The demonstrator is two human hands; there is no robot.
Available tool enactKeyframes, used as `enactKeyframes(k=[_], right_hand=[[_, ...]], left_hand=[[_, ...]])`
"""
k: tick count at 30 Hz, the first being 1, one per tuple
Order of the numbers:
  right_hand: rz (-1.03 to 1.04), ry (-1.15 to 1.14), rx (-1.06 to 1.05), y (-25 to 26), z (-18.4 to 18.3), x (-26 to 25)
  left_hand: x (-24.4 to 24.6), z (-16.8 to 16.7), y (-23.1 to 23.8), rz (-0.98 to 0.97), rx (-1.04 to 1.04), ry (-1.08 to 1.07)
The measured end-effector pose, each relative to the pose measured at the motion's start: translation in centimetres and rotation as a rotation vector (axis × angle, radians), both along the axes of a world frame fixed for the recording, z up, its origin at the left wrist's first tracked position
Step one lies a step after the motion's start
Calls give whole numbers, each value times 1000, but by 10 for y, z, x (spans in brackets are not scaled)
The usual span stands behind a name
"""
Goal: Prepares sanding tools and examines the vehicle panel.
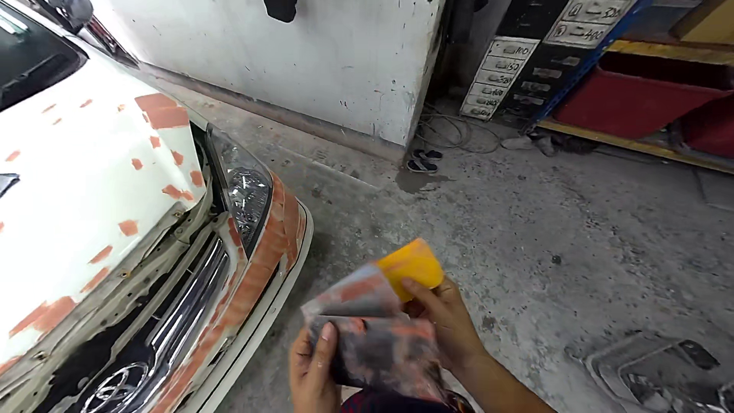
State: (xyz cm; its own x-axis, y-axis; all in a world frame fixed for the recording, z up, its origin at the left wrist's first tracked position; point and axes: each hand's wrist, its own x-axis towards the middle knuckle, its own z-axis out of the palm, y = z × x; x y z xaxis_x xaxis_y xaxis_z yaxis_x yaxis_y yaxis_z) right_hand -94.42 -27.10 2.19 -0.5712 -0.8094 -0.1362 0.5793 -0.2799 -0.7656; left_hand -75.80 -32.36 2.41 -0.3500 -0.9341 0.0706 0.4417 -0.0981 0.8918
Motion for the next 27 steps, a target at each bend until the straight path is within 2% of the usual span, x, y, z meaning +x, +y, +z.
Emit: enactKeyframes(k=[3,7,10,14,17,22,27], right_hand=[[30,-33,-148,6,9,-32],[171,65,-295,13,17,-39],[240,134,-298,12,16,-50],[192,92,-261,6,20,-68],[232,184,-283,0,22,-71],[327,506,-338,-9,28,-79],[508,971,-247,-12,32,-98]], left_hand=[[-13,2,-4,164,78,-54],[-34,5,-2,129,96,-116],[-51,11,-3,233,53,-75],[-53,12,-6,121,-82,-219],[-57,10,-7,177,-175,-287],[-54,8,-16,221,-313,-370],[-42,11,-30,189,-473,-506]])
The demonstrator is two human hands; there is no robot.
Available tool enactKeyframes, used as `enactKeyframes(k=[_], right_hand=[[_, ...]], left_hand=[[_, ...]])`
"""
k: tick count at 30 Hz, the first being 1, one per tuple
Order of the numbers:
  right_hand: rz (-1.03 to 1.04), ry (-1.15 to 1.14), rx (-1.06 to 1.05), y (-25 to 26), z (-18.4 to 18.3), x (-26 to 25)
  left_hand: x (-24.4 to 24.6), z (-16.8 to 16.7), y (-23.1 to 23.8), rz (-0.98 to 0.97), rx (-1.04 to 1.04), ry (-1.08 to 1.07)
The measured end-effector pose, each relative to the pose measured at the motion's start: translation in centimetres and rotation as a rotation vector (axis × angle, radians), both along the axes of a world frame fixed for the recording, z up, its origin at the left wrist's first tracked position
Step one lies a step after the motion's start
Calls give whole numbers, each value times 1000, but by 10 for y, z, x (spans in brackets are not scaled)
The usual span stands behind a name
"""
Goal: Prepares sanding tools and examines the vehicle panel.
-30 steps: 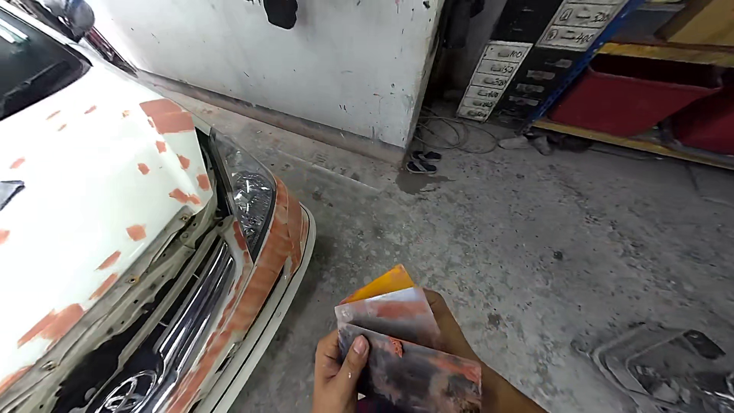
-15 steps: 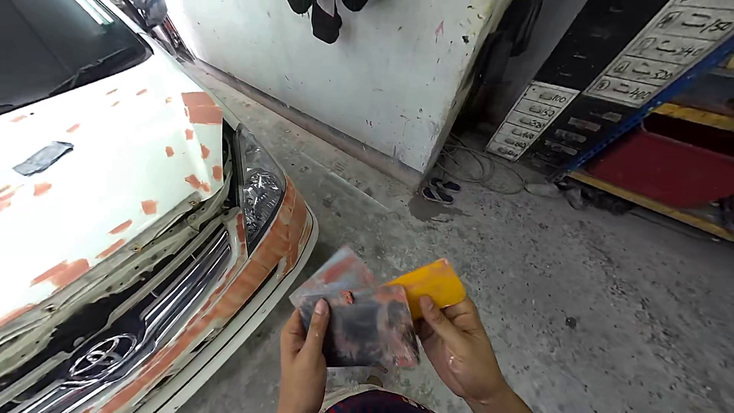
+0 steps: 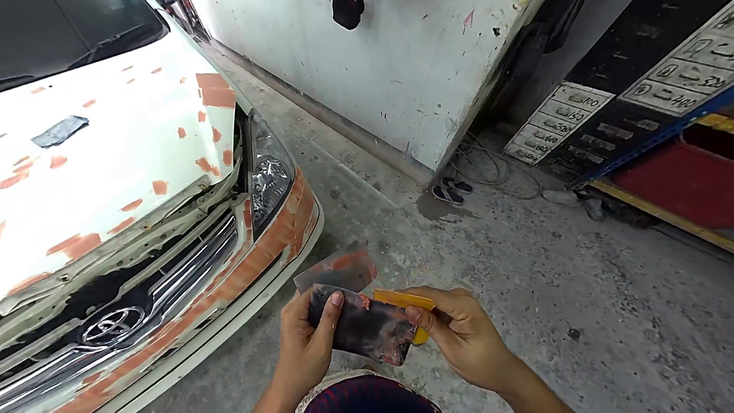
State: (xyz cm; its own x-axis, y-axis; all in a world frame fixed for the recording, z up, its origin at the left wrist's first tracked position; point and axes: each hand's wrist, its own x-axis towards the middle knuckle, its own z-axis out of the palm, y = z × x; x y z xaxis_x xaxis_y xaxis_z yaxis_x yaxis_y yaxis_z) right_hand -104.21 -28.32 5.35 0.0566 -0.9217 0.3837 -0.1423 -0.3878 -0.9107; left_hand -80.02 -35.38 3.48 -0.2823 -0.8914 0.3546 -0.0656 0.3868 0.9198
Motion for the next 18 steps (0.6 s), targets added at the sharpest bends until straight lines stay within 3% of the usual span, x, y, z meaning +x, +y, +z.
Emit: enactKeyframes(k=[4,6,8,10,12,14,16,18], right_hand=[[168,409,214,-1,11,-21],[232,488,347,-4,17,-34],[129,318,468,-6,15,-42],[20,-54,622,-10,10,-42],[188,-371,777,-7,2,-36],[535,-691,914,-5,-14,-27],[665,-813,1017,-7,-23,-19],[580,-680,1074,-12,-20,-15]], left_hand=[[7,0,-6,-74,-49,-87],[14,-3,-10,-148,-28,-82],[21,-5,-14,-165,2,-22],[25,-7,-16,-155,18,40],[24,-8,-19,-133,-28,9],[22,-8,-23,-103,-129,-129],[18,-4,-24,-94,-213,-251],[14,2,-23,-84,-290,-339]])
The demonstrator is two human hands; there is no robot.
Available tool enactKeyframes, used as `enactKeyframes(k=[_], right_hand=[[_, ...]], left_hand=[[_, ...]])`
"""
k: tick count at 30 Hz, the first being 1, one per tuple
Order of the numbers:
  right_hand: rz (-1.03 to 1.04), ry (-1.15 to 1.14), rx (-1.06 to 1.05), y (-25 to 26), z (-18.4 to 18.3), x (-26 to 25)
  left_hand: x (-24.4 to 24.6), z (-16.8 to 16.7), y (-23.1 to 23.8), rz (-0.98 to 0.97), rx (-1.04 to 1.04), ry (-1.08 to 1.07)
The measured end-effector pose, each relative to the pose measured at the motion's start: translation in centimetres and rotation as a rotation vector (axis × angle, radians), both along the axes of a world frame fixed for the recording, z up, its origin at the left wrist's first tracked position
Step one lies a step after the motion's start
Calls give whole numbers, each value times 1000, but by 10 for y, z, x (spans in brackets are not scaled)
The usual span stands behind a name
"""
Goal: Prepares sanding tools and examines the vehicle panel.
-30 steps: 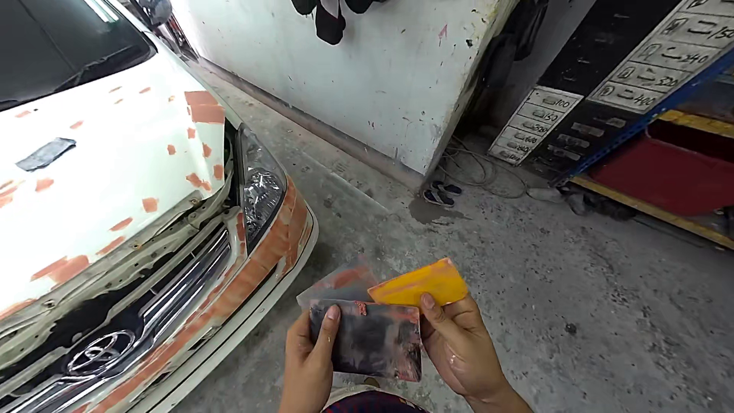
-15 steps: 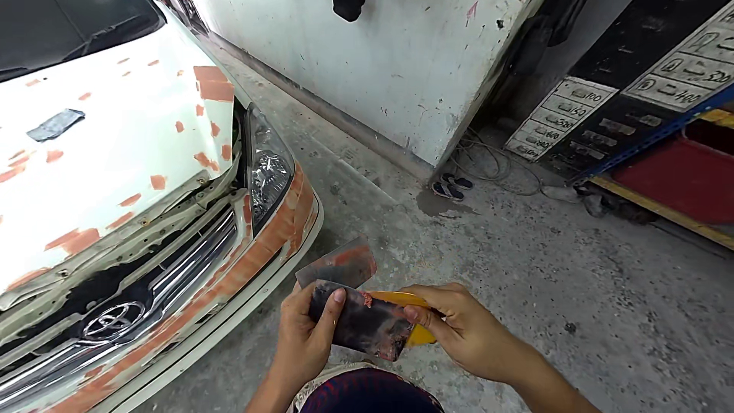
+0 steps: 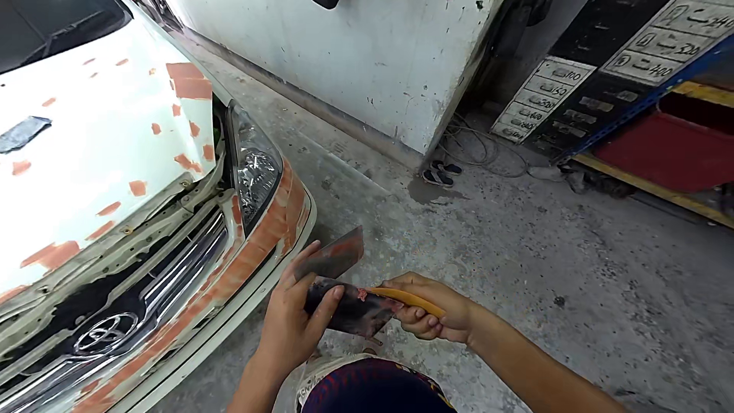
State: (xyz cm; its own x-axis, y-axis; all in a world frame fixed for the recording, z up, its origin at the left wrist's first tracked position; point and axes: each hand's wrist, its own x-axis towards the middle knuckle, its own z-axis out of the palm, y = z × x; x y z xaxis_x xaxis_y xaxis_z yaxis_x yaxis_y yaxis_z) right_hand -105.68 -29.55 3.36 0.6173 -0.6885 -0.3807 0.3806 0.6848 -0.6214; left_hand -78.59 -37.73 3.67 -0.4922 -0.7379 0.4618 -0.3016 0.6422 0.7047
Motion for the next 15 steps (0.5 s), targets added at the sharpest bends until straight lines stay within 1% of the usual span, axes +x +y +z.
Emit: enactKeyframes(k=[2,4,7,9,10,11,12,13,14,15], right_hand=[[24,248,-16,-5,5,7],[65,445,-30,-8,3,14],[103,654,-32,-13,-7,19],[113,776,-65,-18,-15,20],[132,838,-110,-20,-20,18],[143,906,-159,-22,-25,13],[101,965,-197,-24,-29,8],[-27,978,-224,-22,-36,2],[-207,923,-258,-18,-43,-4],[-403,813,-294,-13,-47,-7]], left_hand=[[-4,5,1,4,-77,-74],[-8,8,3,4,-184,-147],[-14,8,12,-45,-340,-213],[-16,5,19,-90,-409,-207],[-16,3,23,-111,-410,-184],[-16,-2,28,-122,-375,-140],[-14,-7,33,-117,-299,-74],[-12,-11,38,-90,-179,10],[-10,-13,43,-40,-31,107],[-9,-13,47,25,129,195]])
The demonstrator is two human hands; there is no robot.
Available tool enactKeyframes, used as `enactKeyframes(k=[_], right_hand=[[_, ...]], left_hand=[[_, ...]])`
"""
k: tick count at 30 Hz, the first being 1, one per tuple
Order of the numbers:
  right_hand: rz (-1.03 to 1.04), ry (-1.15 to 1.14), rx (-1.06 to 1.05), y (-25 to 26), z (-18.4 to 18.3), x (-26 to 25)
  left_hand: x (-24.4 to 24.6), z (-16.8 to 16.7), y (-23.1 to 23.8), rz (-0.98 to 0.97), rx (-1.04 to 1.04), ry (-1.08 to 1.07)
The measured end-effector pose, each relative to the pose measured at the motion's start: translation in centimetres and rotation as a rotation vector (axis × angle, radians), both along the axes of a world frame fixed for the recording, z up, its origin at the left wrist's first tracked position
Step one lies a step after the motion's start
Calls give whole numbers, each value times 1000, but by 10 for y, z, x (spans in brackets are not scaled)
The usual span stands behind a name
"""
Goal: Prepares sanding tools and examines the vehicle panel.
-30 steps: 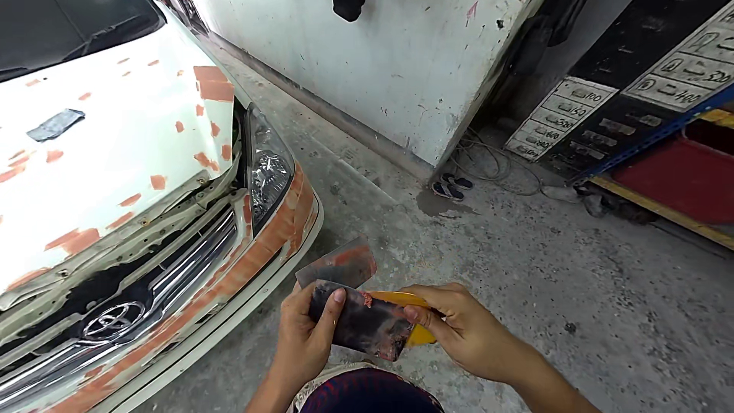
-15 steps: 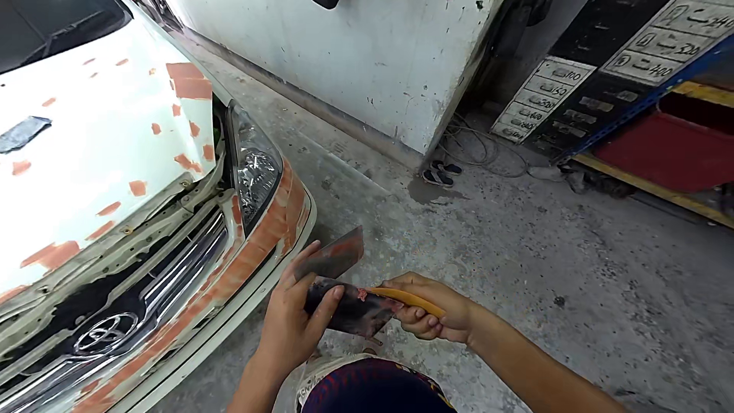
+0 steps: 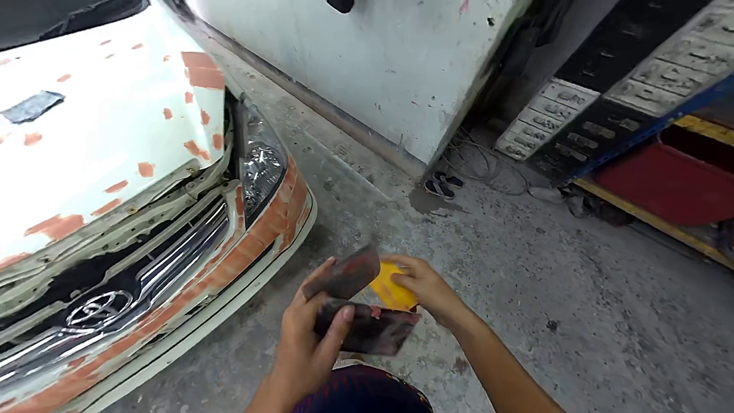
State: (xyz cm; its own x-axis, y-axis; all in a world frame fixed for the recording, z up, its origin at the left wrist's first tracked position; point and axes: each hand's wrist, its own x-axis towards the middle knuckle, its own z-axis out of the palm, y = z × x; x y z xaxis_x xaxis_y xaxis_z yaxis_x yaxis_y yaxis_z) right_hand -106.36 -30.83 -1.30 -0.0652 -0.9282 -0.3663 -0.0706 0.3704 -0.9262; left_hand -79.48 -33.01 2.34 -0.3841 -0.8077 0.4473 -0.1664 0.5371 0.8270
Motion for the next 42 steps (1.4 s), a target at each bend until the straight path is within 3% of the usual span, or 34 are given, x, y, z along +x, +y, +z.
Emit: enactKeyframes(k=[4,7,10,12,15,18,22,26,30,33,37,40,42], right_hand=[[-316,-367,-360,16,13,14],[-230,-509,-406,22,22,28],[65,-566,-392,28,12,16],[208,-420,-316,34,8,-2],[160,-335,-211,39,11,-18],[-58,-507,-242,36,14,-14],[68,-731,-377,28,28,-3],[-101,-536,-466,30,39,15],[-245,-511,-597,33,52,37],[-288,-208,-698,35,51,50],[-73,136,-757,34,47,43],[224,251,-600,38,44,12],[303,259,-516,37,41,-9]], left_hand=[[-2,2,9,-27,800,319],[-8,-3,9,-138,973,354],[-9,4,2,-116,940,428],[-2,8,-5,-33,899,496],[11,6,-12,12,798,493],[14,-5,-14,-6,629,416],[7,-6,-14,30,542,387],[-3,-8,-13,2,560,400],[-13,-12,-12,-16,593,312],[-18,-11,-14,23,591,207],[-13,-9,-21,77,437,65],[-6,-8,-23,60,337,-37],[-5,-4,-23,16,375,47]])
